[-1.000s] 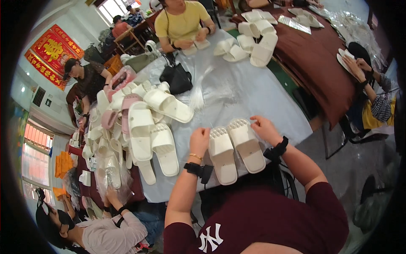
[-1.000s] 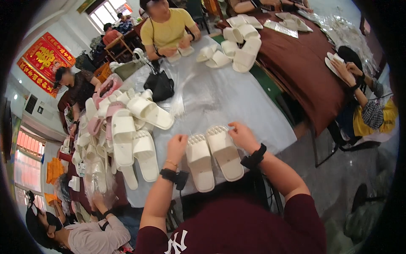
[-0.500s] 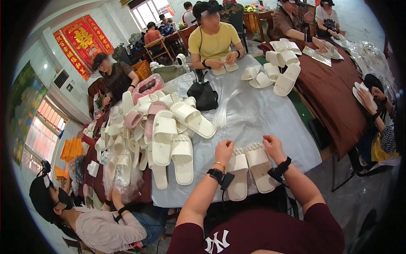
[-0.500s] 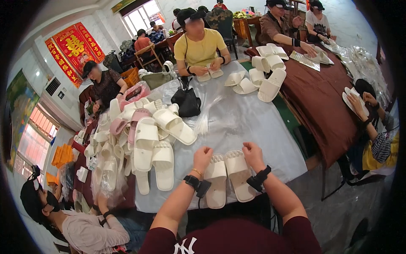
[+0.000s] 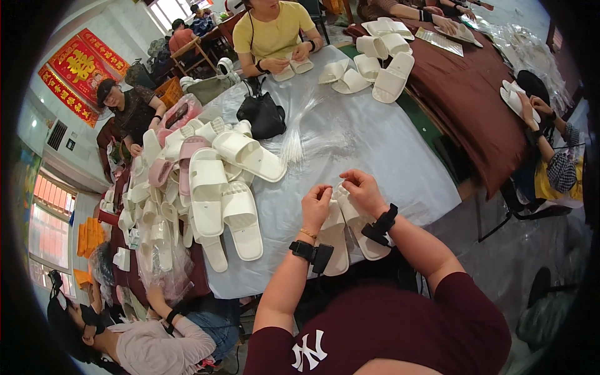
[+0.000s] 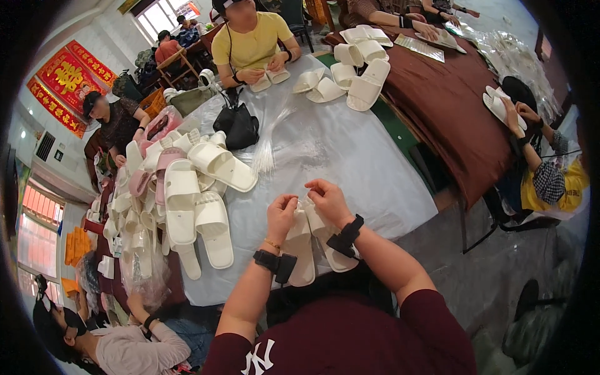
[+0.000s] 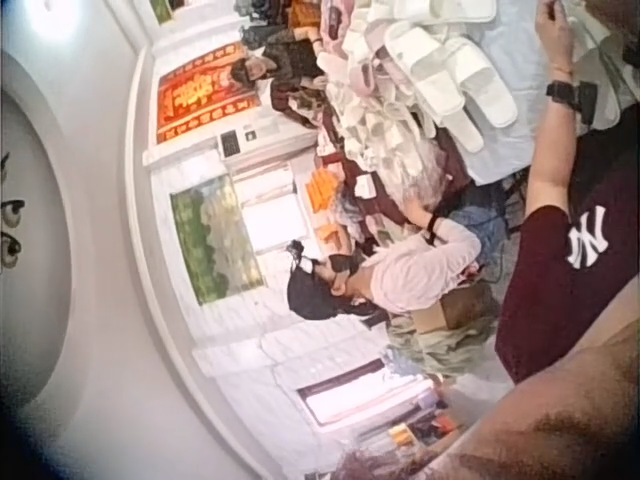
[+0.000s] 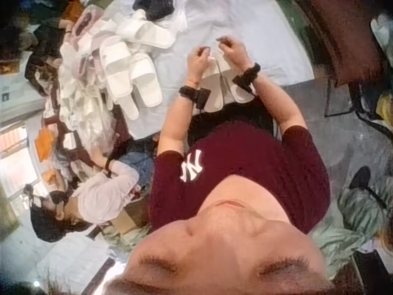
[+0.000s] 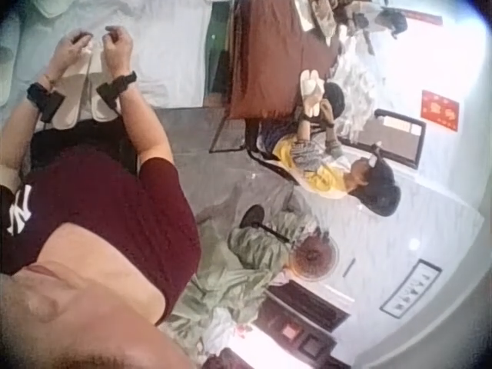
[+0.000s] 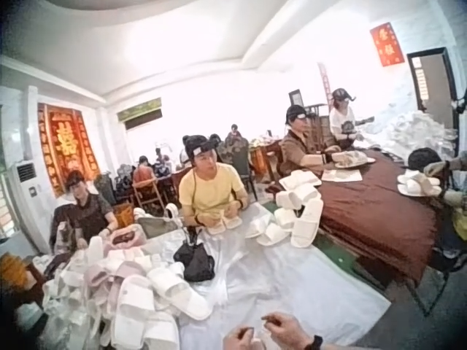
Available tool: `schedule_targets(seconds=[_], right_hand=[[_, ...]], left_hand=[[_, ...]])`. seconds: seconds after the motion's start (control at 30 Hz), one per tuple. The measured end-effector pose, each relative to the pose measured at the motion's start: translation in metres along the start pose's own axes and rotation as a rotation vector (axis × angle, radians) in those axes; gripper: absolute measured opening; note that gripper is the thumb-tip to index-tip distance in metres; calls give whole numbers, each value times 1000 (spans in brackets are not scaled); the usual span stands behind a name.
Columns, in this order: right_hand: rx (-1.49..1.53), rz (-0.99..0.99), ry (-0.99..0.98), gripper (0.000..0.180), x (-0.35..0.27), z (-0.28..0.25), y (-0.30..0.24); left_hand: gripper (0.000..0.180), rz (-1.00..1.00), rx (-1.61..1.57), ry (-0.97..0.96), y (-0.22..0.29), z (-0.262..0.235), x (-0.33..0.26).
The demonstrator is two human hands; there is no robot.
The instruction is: Assembling or inspecting white plastic slippers at a table in a manufacturing setting.
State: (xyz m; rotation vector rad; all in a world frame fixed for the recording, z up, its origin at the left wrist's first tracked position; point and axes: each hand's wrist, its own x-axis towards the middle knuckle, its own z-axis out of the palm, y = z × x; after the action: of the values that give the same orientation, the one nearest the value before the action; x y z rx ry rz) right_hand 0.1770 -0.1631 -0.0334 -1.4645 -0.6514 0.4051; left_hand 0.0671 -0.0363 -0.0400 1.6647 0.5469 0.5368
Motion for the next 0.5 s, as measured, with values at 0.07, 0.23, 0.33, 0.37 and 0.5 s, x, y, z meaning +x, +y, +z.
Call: schedule_targets(seconds=[0.07,0.23,0.33,0.37,0.5], right_hand=[[0,9,10,18,-2,1,-1],[-30,8,15,17,-2,3,0],[-60,9,17,16,-1,3,0],[-71,13,18,15,-1,4,-2],[-74,-8,4,15,-1,4,0]], left_hand=[[15,10,-11,3,0,0,-2],[14,4,-13,-8,-1,0,-4],[14,13,-5,-12,0,-1,-4],[14,19,-8,-16,0,-2,-4],[13,22,-7,-24,-2,-1,-3]])
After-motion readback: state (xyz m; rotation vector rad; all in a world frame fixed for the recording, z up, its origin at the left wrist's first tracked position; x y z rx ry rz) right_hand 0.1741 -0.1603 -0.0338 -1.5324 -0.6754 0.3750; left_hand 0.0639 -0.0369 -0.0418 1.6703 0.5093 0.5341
